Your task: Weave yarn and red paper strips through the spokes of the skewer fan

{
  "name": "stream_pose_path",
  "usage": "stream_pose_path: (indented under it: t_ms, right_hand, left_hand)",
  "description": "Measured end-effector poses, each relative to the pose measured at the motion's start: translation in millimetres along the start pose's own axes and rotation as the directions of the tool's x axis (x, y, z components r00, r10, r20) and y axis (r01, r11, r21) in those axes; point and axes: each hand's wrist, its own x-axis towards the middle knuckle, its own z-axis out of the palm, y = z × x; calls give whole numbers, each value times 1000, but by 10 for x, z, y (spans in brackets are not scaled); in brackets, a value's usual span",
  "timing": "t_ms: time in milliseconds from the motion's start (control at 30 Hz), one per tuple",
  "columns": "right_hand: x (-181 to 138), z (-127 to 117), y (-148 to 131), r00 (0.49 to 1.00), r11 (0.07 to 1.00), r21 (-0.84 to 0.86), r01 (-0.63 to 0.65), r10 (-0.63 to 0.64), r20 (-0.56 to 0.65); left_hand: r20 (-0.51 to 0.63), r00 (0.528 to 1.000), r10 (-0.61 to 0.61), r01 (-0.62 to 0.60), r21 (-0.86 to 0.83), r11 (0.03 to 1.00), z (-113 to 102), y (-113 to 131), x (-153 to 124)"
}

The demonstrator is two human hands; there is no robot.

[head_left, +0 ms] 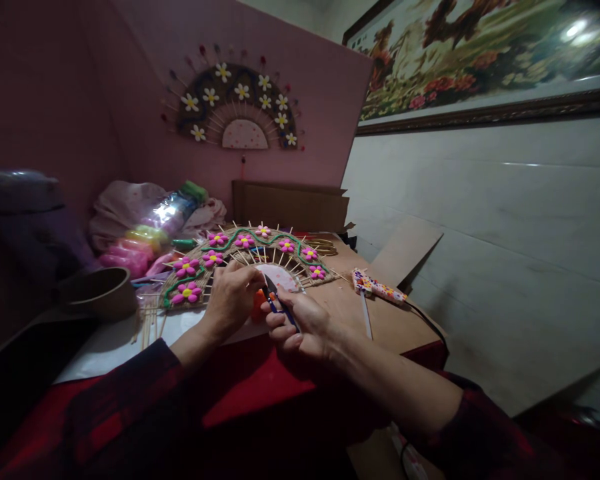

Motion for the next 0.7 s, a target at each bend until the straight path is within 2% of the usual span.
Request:
stream_pose_path:
  t_ms: [133,267,467,700]
  right_hand:
    - [-14,13,-10,1000,999,-24,-22,22,1]
    - [-9,23,-7,1000,1000,18,23,-23,-7]
    - [17,13,-2,997,1000,-12,21,-21,-75]
    - [8,7,-8,999,999,48,26,-24,-44]
  left_hand:
    - [-8,1000,11,-11,-6,1000,1,0,3]
    - [-18,1000,17,-17,-4,1000,7,-3,2]
    - [-24,999,38,-38,-13,999,4,2,-7]
    - [-15,998,53,-53,3,999,12,11,-15]
